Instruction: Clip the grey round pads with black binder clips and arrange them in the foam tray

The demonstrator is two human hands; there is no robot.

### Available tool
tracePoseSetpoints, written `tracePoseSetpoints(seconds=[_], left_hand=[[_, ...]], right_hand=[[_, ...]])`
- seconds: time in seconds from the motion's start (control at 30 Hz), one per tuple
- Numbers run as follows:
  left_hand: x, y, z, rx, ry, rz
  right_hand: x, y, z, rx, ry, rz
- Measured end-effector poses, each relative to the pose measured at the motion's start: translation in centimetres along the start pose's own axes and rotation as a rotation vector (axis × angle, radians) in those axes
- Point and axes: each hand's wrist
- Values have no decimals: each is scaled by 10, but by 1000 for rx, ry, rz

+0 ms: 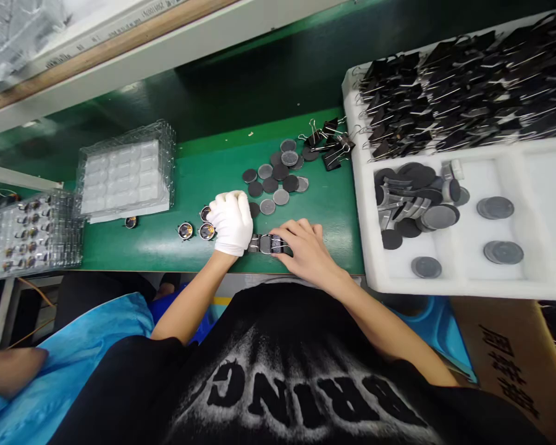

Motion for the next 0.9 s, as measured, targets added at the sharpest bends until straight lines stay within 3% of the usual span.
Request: tracePoseSetpoints(seconds=[0.33, 0.47, 0.6, 0.7, 0.77, 0.9], left_hand=[[3, -11, -5, -164, -37, 89], [2, -4, -9, -335, -169, 55], [-11, 25, -14, -688, -380, -20], [-21, 47, -5, -579, -597, -60], [-24, 55, 10, -513, -576, -54], [-19, 53, 54, -648, -328, -136]], right_hand=[[4, -5, -3, -4, -24, 19], [4, -2, -5, 54, -39, 5], [-2, 20, 0, 435, -119, -35], [-12, 48, 7, 873, -146, -203], [-20, 66, 9, 982, -175, -252], [-37, 90, 4, 799, -198, 17]])
Point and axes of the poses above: each hand's wrist, its own x-axis towards the middle knuckle, its own y-axis out of the back of the hand, z = x × y, and after that the axes turned 3 degrees about y, right-handed
